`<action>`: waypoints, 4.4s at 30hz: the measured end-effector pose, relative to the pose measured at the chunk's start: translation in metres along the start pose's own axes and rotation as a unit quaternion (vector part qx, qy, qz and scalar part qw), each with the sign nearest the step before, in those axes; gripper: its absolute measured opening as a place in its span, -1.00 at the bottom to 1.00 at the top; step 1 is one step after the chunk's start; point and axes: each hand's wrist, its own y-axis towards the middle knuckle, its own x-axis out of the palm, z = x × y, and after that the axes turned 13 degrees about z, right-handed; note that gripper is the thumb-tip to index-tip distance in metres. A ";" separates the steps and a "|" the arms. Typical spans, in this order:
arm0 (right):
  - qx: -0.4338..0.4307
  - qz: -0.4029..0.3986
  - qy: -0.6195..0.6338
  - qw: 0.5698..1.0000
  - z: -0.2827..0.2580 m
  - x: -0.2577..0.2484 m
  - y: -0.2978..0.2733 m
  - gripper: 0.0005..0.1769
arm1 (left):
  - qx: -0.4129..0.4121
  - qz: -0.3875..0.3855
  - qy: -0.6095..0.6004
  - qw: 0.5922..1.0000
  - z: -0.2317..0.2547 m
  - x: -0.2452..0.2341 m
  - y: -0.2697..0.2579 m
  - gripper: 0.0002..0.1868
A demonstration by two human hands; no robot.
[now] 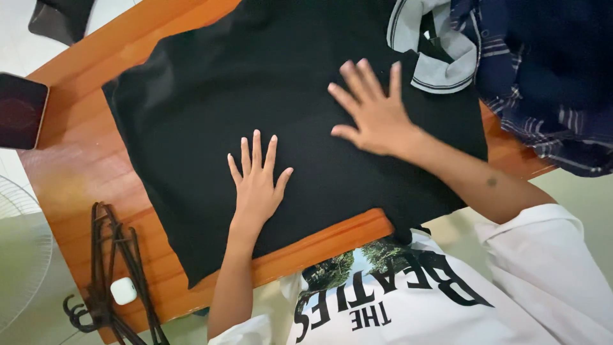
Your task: Folding a black polo shirt on a wooden table.
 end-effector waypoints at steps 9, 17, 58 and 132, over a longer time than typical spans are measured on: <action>-0.009 0.003 -0.012 1.000 -0.028 0.009 -0.014 0.05 | 0.008 0.023 -0.011 1.000 -0.002 0.005 -0.001 -0.26; -0.167 -0.089 -0.029 0.981 -0.062 0.017 -0.034 0.05 | 0.000 0.014 -0.009 1.000 -0.001 0.002 0.000 -0.26; -0.120 -0.032 0.007 0.992 -0.068 0.023 -0.032 0.07 | -0.007 -0.011 -0.004 1.000 0.000 -0.001 0.002 -0.26; -0.239 -0.046 0.054 0.968 -0.053 0.008 -0.008 -0.31 | 0.053 0.134 0.046 0.988 -0.034 0.038 0.001 -0.18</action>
